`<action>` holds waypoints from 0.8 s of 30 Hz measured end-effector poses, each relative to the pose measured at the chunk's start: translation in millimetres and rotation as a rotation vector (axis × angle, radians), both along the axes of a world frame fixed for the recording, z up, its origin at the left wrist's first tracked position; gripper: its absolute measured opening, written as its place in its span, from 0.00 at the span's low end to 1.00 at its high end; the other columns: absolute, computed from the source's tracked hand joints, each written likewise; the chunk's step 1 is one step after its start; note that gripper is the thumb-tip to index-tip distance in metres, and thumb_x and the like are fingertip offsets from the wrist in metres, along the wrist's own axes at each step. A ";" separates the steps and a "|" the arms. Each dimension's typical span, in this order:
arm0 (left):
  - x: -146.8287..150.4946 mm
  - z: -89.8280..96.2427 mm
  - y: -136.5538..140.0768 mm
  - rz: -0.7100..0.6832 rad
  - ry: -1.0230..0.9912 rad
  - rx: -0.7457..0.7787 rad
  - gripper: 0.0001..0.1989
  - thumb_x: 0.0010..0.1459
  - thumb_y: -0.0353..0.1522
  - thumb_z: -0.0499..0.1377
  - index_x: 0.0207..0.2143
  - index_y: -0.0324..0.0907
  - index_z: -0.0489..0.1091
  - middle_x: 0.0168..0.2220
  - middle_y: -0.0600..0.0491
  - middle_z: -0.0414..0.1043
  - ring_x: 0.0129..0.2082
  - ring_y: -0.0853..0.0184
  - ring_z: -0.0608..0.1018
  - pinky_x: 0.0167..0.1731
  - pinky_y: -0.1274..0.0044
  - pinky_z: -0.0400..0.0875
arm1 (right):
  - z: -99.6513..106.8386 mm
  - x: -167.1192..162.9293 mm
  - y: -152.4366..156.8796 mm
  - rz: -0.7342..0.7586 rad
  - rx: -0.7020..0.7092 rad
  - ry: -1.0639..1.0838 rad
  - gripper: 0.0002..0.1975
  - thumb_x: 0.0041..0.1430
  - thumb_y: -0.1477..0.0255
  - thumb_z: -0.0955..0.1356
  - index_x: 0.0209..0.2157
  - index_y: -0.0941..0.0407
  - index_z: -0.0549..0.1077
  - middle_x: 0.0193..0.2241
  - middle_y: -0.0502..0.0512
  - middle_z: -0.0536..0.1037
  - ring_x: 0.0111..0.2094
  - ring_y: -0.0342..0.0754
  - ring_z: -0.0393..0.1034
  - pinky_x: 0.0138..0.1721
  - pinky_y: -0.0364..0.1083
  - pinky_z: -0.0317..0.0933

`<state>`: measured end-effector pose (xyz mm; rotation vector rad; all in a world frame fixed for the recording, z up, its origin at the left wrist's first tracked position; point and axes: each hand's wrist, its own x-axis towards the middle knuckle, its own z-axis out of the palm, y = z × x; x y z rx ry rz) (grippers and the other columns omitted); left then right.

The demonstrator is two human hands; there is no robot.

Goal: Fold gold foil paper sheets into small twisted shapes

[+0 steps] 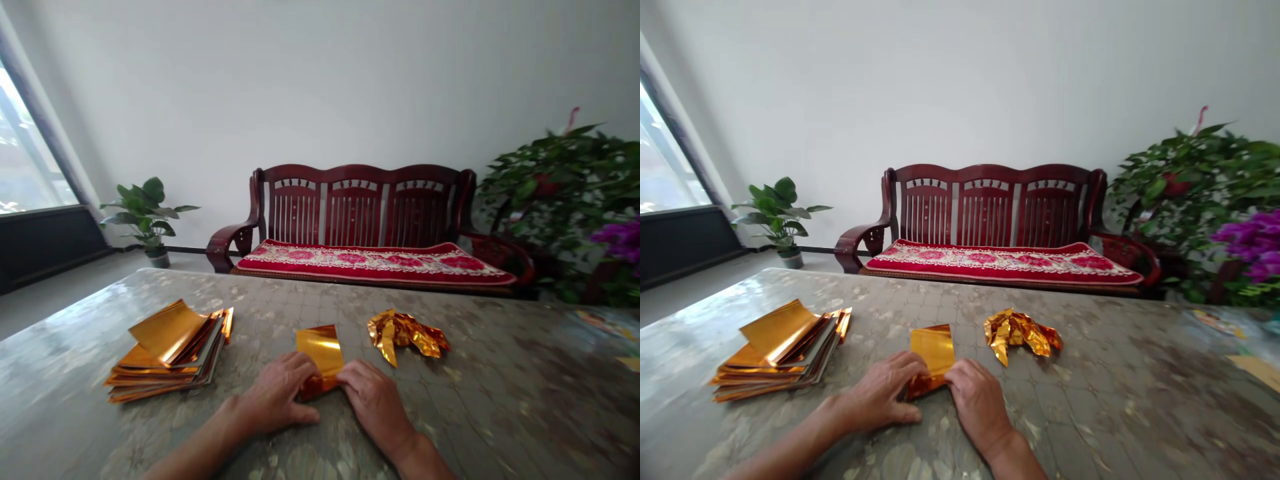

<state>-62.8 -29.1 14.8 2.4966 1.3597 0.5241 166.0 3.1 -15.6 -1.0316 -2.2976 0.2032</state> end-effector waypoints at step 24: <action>-8.4 -35.8 75.9 0.580 -0.664 -0.226 0.31 0.45 0.30 0.63 0.55 0.37 0.68 0.37 0.52 0.79 0.28 0.69 0.76 0.29 0.80 0.67 | 1.6 5.2 -8.0 0.189 0.072 -0.054 0.07 0.62 0.76 0.67 0.31 0.53 0.76 0.28 0.50 0.75 0.32 0.46 0.68 0.34 0.43 0.57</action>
